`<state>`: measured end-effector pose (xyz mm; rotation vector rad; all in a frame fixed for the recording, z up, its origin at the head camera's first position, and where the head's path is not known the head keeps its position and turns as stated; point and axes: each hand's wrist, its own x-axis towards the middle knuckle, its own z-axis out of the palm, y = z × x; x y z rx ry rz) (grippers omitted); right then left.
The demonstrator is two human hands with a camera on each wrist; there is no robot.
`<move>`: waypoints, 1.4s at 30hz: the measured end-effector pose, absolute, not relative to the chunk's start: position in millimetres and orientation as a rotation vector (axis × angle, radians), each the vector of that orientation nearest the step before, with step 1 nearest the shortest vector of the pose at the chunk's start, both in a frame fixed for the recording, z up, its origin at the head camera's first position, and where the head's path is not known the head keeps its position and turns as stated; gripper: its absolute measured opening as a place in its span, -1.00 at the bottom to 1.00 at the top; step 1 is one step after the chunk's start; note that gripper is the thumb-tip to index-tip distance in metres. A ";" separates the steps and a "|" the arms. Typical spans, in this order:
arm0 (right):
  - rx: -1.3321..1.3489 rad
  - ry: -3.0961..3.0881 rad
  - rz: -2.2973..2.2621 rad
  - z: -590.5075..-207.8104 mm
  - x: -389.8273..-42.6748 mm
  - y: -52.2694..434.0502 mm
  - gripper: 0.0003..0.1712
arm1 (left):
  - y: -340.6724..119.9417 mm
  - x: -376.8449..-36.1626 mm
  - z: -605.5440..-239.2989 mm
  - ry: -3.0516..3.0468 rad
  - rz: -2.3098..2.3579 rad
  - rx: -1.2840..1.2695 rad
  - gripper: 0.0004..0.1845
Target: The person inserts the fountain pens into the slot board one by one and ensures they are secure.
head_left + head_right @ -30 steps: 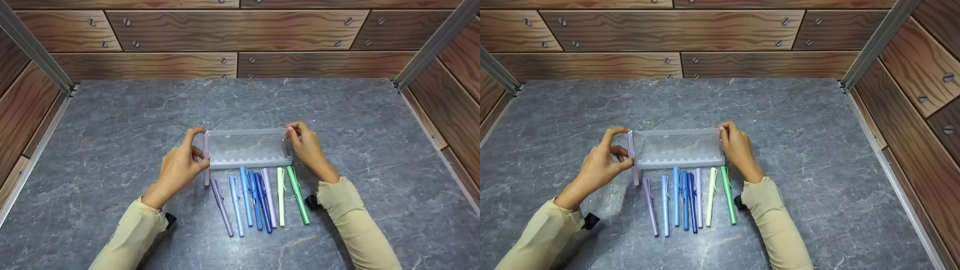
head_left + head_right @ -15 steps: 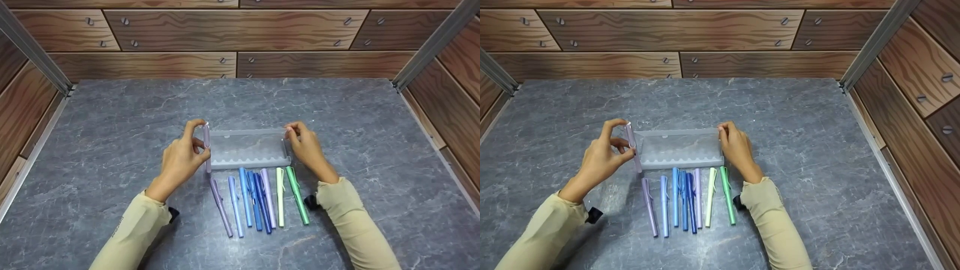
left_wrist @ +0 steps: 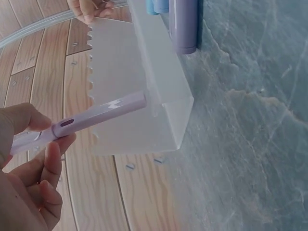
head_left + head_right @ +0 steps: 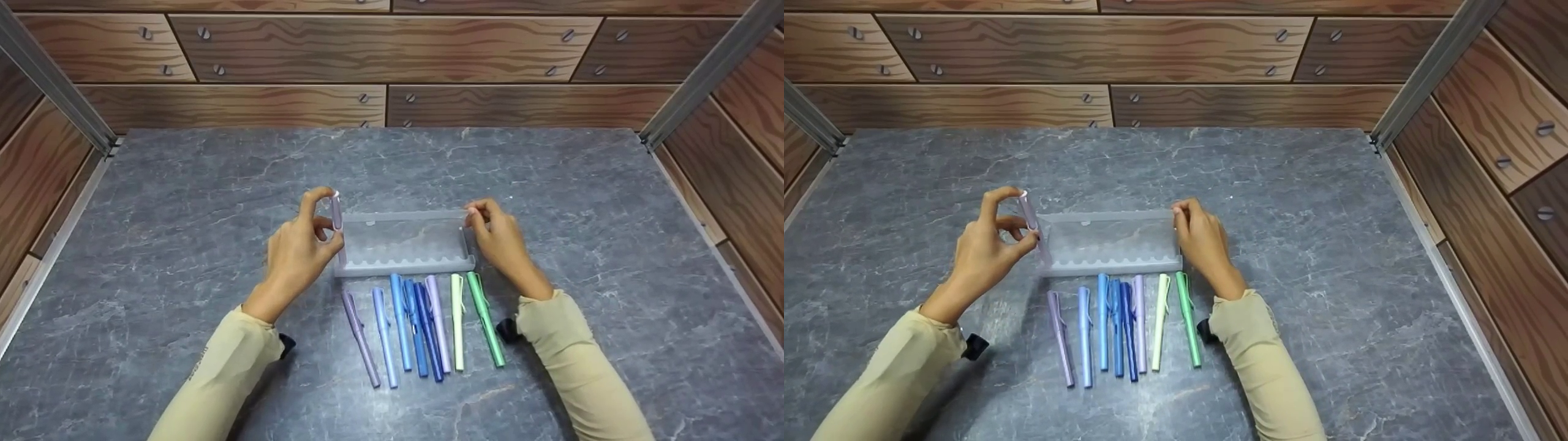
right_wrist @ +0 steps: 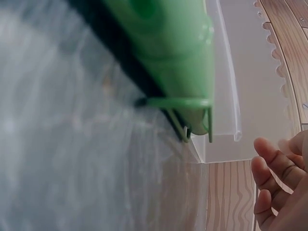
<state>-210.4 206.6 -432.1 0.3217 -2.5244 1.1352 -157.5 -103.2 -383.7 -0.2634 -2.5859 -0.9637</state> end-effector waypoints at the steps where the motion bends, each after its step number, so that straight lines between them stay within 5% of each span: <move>1: 0.320 -2.526 1.135 -432.0 -210.5 206.7 -0.84 | -103.1 -157.9 -384.1 -2.580 -0.961 -0.270 -0.39; 42: 0.289 -2.565 1.161 -429.3 -209.1 205.9 -0.81 | -101.4 -177.2 -395.0 -2.793 -0.946 -0.188 -0.31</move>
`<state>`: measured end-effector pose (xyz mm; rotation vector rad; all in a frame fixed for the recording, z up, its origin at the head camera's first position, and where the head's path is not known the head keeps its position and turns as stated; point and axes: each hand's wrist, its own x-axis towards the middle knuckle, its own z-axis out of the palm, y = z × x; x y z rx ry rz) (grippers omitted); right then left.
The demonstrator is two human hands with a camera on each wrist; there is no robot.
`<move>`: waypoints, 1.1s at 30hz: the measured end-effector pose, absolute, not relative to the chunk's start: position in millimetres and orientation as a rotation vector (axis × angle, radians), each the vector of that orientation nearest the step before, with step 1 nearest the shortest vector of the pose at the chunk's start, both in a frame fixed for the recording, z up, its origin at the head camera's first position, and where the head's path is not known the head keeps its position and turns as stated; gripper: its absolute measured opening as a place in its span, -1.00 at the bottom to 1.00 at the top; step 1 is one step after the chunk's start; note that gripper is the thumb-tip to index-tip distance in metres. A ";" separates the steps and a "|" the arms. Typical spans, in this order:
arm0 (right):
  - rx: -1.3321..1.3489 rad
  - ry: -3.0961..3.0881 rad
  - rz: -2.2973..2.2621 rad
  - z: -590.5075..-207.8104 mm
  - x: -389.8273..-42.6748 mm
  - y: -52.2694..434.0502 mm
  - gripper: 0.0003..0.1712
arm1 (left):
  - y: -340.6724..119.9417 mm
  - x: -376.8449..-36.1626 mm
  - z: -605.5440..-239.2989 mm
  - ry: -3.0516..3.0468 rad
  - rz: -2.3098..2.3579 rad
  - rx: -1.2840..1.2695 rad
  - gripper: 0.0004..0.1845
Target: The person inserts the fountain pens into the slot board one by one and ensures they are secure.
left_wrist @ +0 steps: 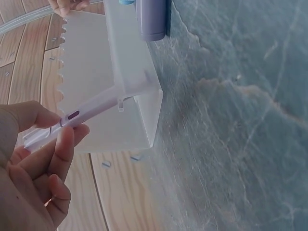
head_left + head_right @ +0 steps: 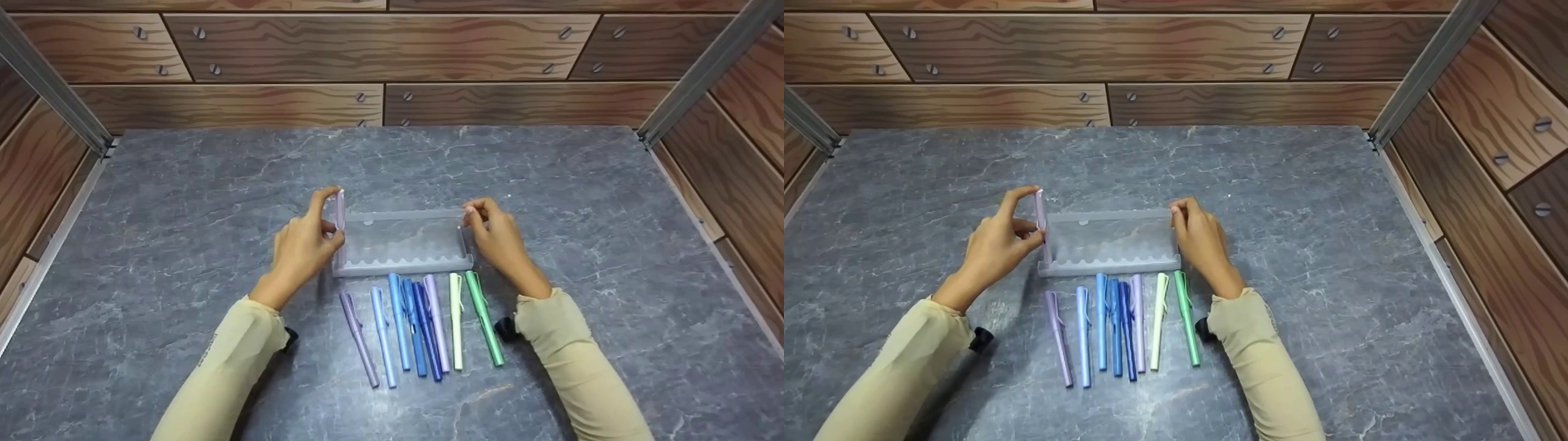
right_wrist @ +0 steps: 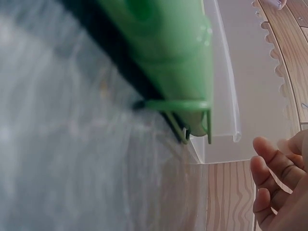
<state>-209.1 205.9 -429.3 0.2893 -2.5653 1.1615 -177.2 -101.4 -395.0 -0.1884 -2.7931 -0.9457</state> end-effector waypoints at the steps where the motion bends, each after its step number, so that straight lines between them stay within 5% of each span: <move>1: 0.295 -2.564 1.163 -429.4 -208.9 205.8 -0.81 | -101.6 -177.6 -395.2 -2.797 -0.942 -0.187 -0.31; 33: 0.306 -2.574 1.109 -430.7 -209.0 205.9 -0.81 | -115.6 -138.6 -393.4 -2.931 -0.808 -0.165 -0.05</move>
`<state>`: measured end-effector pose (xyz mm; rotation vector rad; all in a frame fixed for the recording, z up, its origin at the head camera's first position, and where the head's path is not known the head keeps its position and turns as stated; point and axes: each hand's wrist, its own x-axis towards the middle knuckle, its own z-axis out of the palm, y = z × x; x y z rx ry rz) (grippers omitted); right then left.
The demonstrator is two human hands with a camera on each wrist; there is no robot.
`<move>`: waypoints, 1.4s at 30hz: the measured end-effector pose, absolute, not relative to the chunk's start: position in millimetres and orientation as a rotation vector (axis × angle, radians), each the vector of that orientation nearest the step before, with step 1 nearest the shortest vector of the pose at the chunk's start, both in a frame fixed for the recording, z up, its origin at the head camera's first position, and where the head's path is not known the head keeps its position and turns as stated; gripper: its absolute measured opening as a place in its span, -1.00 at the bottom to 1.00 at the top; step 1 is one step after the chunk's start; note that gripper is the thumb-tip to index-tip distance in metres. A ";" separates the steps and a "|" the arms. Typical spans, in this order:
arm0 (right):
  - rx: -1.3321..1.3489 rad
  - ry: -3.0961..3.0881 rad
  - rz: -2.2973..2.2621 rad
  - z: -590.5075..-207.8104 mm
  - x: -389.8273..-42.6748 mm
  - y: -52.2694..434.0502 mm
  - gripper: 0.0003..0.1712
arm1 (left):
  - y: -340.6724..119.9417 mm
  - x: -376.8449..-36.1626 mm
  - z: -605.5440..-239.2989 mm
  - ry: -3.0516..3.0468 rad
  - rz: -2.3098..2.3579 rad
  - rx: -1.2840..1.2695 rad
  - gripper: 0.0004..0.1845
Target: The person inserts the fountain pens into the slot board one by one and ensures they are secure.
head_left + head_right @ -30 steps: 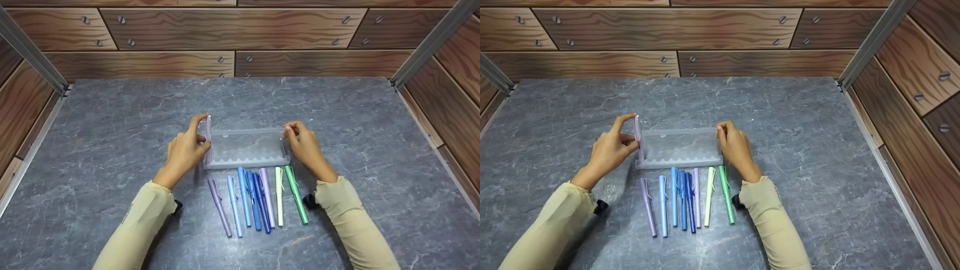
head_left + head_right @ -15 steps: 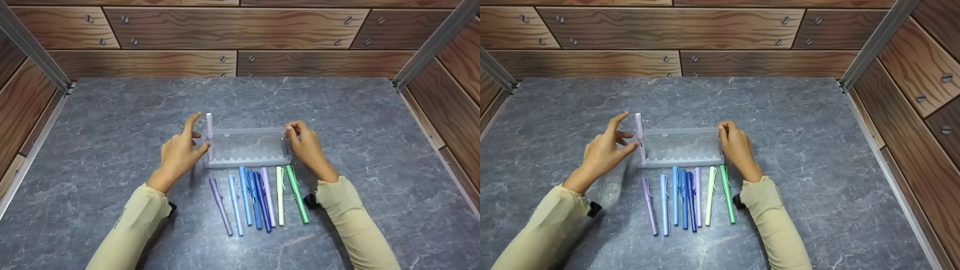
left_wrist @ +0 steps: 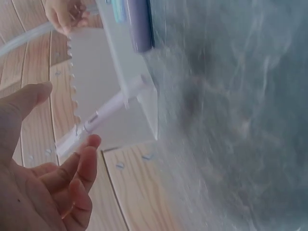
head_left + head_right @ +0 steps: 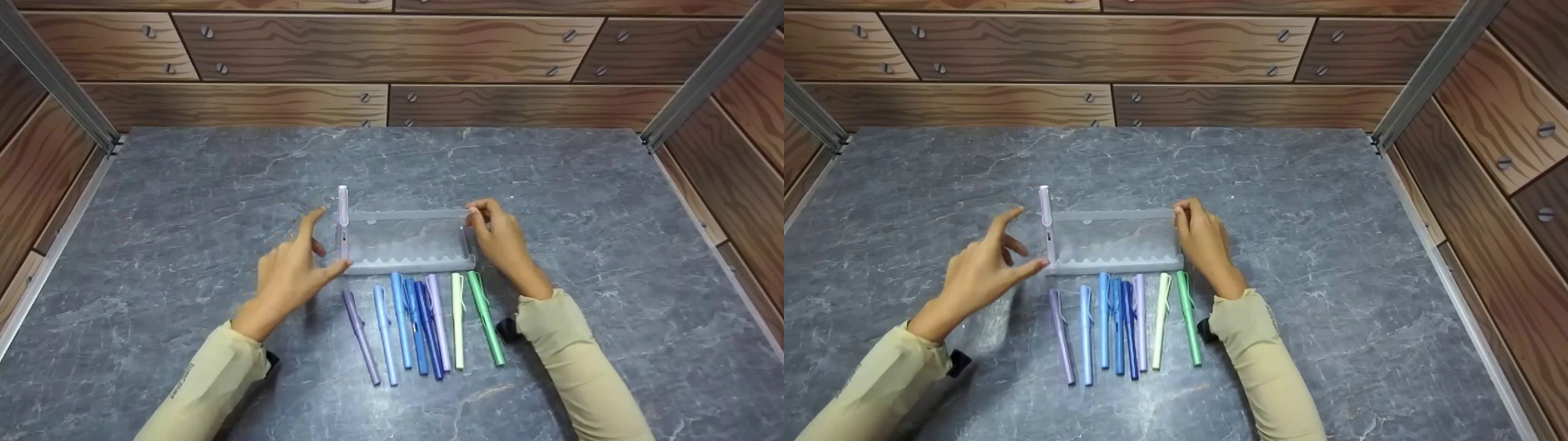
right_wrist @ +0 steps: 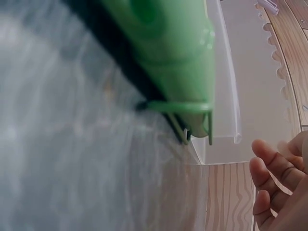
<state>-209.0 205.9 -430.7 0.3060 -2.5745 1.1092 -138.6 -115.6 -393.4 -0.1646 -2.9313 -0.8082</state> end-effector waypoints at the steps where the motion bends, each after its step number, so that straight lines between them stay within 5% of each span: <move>1: 0.306 -2.574 1.107 -431.2 -209.0 206.1 -0.81 | -114.5 -136.2 -394.1 -2.938 -0.801 -0.167 -0.05; 42: 0.300 -2.555 1.068 -430.4 -208.5 204.2 -0.82 | -89.8 -96.9 -424.9 -3.257 -0.728 -0.241 -0.05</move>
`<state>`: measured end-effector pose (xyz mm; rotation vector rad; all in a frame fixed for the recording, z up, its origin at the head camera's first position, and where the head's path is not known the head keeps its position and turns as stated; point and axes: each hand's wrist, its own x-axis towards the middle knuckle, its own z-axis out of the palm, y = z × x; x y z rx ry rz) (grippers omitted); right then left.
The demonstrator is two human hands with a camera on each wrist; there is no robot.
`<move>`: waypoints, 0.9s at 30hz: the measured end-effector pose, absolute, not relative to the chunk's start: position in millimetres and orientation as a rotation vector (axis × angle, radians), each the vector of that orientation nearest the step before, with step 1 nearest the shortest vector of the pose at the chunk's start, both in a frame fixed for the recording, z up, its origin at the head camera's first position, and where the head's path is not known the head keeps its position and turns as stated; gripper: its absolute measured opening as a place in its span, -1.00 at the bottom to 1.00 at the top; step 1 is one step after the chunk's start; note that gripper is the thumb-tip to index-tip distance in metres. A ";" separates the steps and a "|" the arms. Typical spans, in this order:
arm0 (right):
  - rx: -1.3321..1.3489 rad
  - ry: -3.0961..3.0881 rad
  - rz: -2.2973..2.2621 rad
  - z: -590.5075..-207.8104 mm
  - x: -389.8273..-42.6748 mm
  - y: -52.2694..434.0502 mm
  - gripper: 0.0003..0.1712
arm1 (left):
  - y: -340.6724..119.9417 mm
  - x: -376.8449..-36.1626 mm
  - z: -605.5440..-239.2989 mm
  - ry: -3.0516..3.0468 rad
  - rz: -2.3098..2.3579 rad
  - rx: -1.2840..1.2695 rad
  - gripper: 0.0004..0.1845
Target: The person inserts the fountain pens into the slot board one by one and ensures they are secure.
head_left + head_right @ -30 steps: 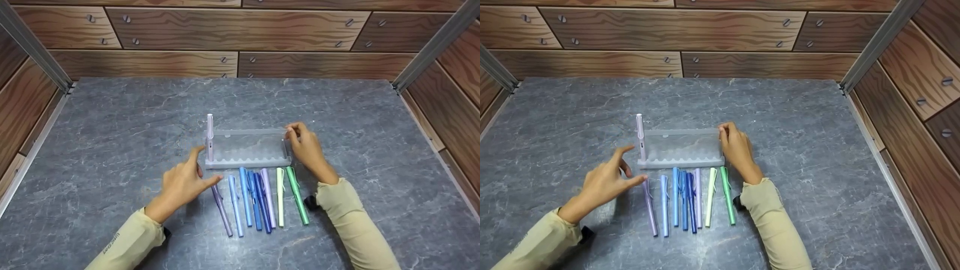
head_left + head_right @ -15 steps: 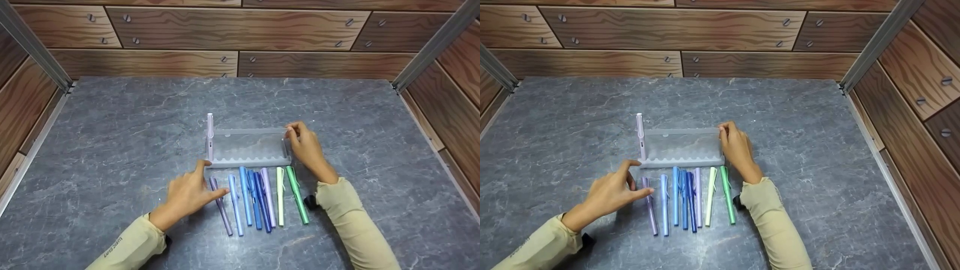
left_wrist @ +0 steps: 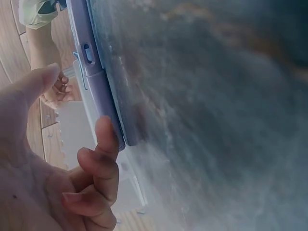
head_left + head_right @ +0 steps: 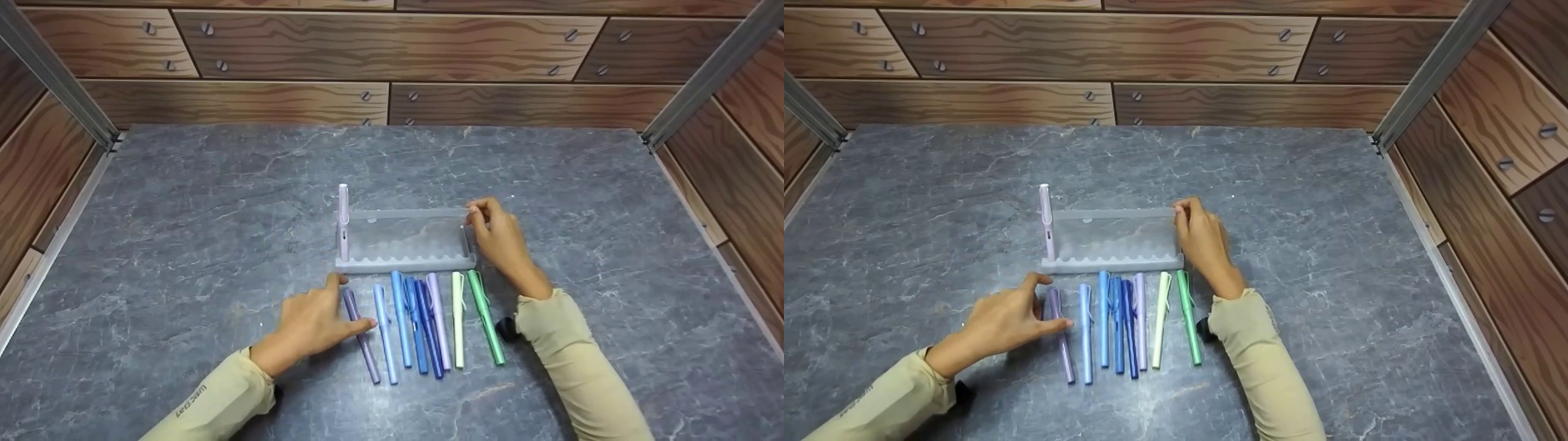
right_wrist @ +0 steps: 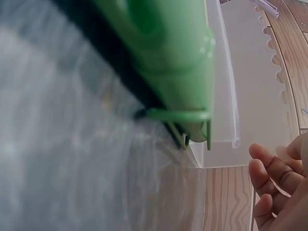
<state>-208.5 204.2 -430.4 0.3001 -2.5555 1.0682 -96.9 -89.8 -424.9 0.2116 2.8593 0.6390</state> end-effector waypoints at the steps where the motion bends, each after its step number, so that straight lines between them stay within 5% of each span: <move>1: 0.302 -2.554 1.064 -430.1 -208.8 204.4 -0.82 | -89.8 -97.1 -425.0 2.854 0.636 0.217 -0.05; 27: 0.298 -2.541 1.083 -430.4 -209.2 204.5 -0.81 | -86.9 -105.2 -422.1 2.758 0.549 0.203 -0.12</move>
